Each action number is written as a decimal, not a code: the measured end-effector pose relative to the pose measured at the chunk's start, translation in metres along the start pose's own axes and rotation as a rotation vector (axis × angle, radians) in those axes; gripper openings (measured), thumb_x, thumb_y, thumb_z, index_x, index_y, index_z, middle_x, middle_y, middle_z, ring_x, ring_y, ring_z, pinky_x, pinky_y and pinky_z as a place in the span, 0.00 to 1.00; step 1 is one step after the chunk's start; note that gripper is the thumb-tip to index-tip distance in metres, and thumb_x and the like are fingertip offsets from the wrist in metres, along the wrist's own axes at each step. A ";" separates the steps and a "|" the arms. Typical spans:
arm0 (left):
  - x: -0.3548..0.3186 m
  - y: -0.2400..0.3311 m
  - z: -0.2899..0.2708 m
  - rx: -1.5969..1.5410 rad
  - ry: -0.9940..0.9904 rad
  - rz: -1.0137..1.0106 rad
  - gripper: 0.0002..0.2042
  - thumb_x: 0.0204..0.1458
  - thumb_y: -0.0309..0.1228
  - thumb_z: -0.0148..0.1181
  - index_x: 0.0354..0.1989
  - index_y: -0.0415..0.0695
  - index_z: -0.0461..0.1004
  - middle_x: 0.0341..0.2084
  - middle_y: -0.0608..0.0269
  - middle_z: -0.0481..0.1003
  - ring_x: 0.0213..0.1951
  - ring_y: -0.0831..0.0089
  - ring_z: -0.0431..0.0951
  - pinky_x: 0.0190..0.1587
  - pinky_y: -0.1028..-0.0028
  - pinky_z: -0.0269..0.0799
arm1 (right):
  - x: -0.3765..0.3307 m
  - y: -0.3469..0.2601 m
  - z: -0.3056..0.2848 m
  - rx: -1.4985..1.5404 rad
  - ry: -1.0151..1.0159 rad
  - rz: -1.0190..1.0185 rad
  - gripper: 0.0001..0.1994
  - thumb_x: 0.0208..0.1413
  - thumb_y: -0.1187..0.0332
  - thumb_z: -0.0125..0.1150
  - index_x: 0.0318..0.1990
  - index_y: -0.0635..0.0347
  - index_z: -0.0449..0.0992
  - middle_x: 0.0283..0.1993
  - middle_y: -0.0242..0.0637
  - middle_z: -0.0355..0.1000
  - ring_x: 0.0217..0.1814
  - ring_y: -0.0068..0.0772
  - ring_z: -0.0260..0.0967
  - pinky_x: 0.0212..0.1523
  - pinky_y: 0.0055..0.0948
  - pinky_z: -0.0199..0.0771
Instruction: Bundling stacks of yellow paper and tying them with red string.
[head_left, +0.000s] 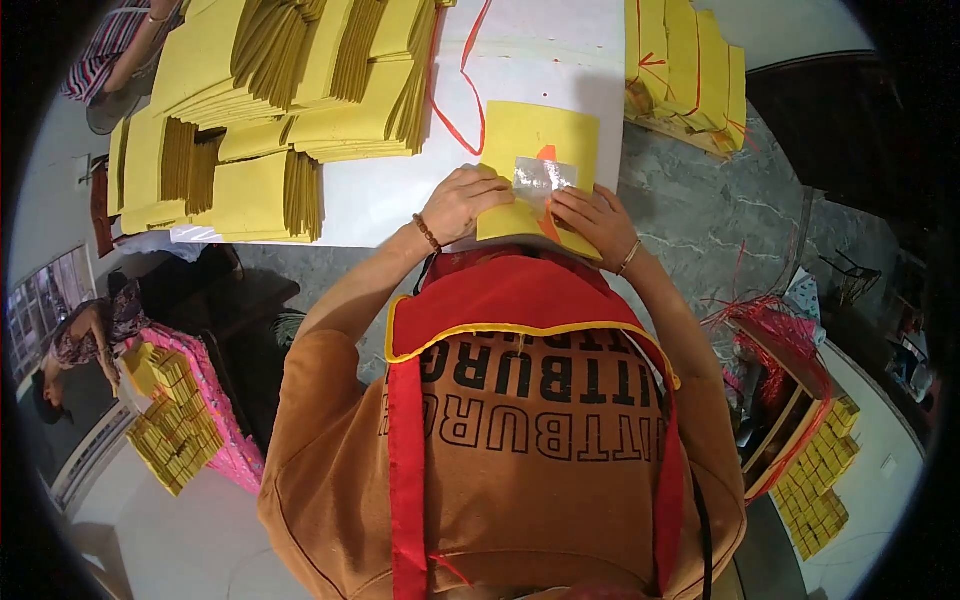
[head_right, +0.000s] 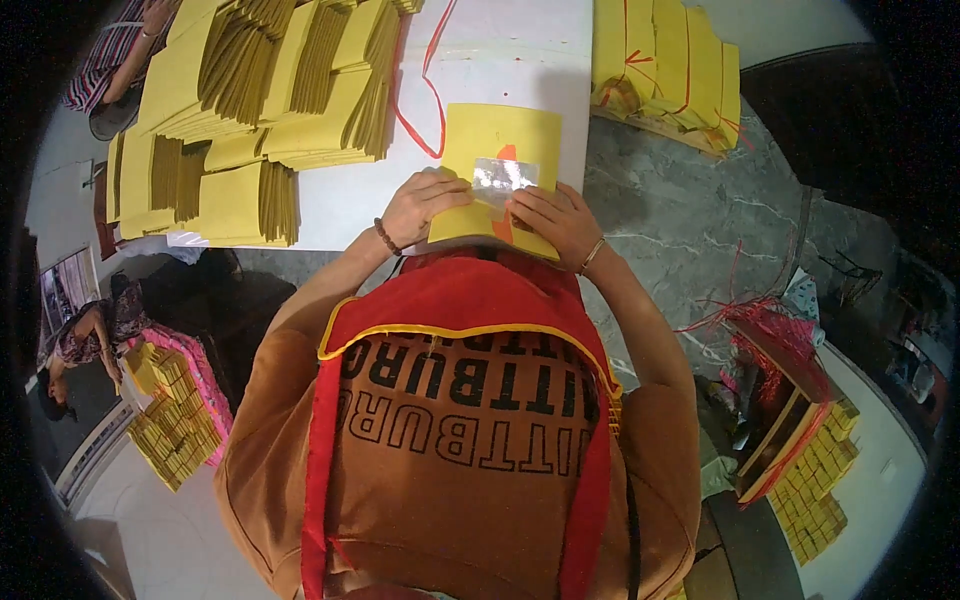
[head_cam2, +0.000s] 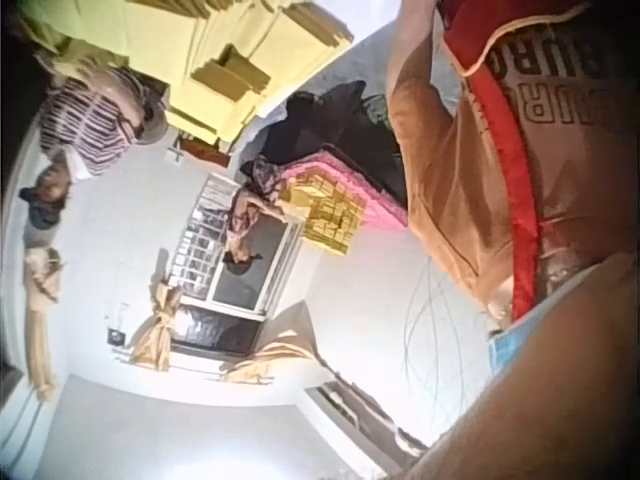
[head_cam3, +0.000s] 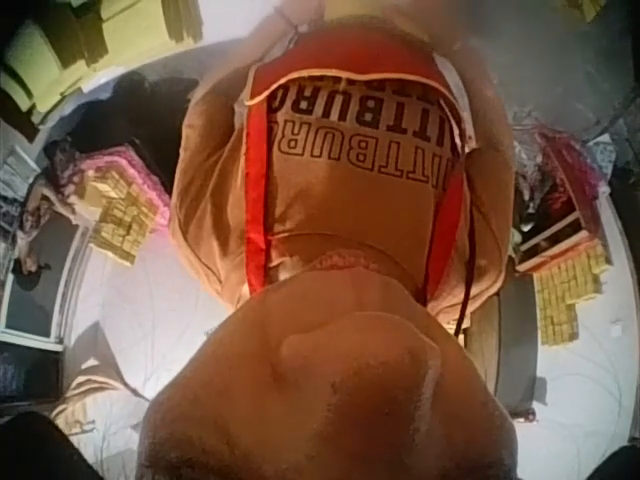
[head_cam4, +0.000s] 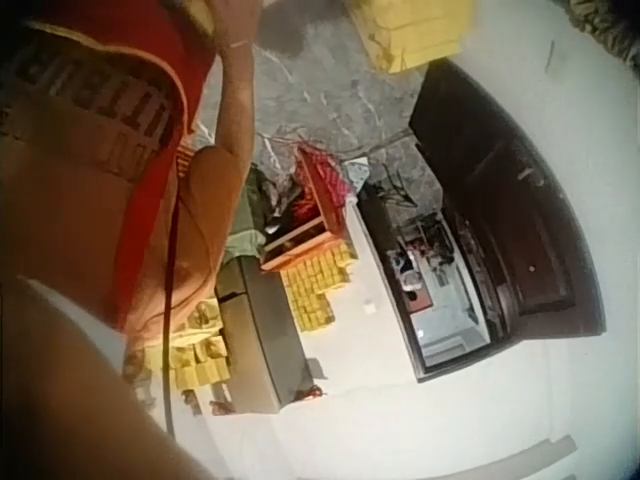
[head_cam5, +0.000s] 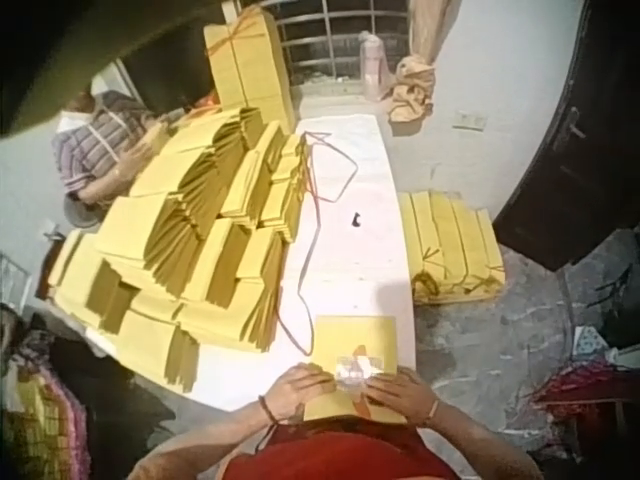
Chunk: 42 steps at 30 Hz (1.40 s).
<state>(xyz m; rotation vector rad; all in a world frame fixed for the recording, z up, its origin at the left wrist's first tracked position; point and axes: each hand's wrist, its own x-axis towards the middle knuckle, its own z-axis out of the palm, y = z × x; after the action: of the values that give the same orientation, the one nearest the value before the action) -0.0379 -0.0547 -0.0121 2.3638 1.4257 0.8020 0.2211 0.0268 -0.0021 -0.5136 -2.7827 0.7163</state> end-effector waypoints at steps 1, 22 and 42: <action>0.000 0.001 0.000 0.000 0.008 -0.003 0.12 0.40 0.27 0.53 0.36 0.46 0.73 0.37 0.63 0.73 0.42 0.69 0.70 0.46 0.70 0.64 | 0.002 0.002 0.002 -0.039 0.002 0.002 0.19 0.44 0.68 0.55 0.48 0.48 0.68 0.56 0.29 0.62 0.59 0.29 0.58 0.56 0.40 0.50; 0.050 -0.021 0.010 -0.317 -0.012 -0.933 0.14 0.48 0.38 0.52 0.34 0.37 0.71 0.22 0.46 0.73 0.28 0.51 0.73 0.32 0.59 0.67 | 0.043 0.009 0.024 0.584 0.434 0.936 0.34 0.47 0.66 0.59 0.60 0.57 0.49 0.35 0.42 0.72 0.36 0.25 0.70 0.38 0.23 0.67; 0.063 -0.010 -0.011 -0.250 0.050 -1.002 0.19 0.47 0.37 0.53 0.45 0.40 0.63 0.34 0.49 0.73 0.37 0.53 0.73 0.38 0.58 0.65 | 0.057 0.007 0.029 0.172 0.425 0.971 0.24 0.43 0.62 0.58 0.52 0.51 0.66 0.32 0.48 0.72 0.33 0.48 0.70 0.39 0.40 0.66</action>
<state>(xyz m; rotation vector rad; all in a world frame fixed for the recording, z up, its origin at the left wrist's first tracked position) -0.0290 0.0043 0.0118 1.1757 2.0568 0.6649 0.1620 0.0426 -0.0230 -1.7683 -1.9428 0.8533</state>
